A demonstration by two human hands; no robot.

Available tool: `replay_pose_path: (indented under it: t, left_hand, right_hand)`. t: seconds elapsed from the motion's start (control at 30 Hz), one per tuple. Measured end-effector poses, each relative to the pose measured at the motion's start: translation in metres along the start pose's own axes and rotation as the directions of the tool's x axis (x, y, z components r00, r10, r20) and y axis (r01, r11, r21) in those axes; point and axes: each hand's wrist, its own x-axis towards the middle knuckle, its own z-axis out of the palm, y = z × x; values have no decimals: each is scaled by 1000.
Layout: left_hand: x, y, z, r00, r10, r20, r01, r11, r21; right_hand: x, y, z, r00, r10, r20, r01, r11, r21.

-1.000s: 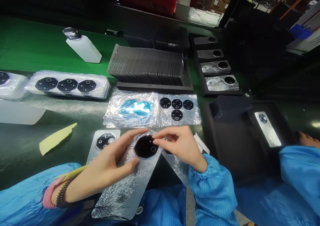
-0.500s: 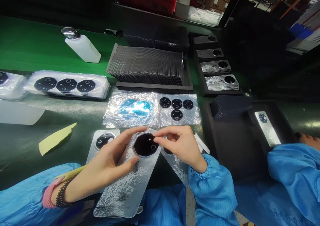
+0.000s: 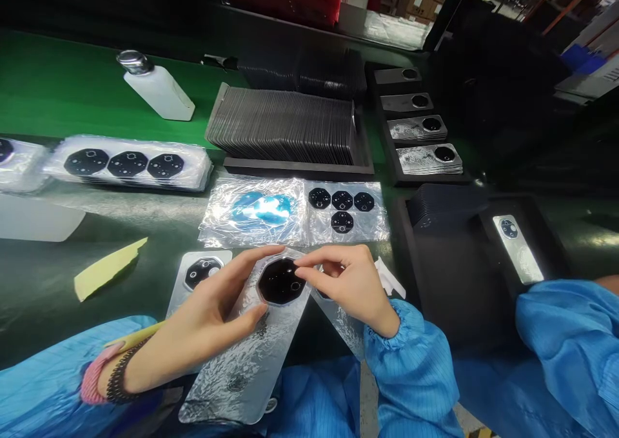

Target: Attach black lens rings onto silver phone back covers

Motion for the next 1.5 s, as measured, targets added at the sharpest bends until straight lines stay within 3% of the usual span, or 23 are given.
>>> replay_pose_path:
  t: [0.23,0.47,0.9,1.33,1.5]
  left_hand:
    - [-1,2,-1,1000,-24,-19,24,999,-24]
    - [-1,2,-1,1000,-24,-17,23,999,-44]
    - [-1,1,-2,1000,-4,-3,4,1000,-29]
    - [-3,1,-1,1000,-15,-20,14,998,-62]
    - [-4,0,-1,1000,-17,-25,15,997,-73]
  right_hand:
    - [-1,-3,2,998,-69,-14,68,996,-61]
    - [-1,-5,0,999,5,-43,-5,1000,-12]
    - [-2,-4,2,999,-45,-22,45,999,-17]
    - [-2,-1,6,970,-235,-56,226,965,-130]
    - [-3,-2,7,971,-231,-53,225,968,-109]
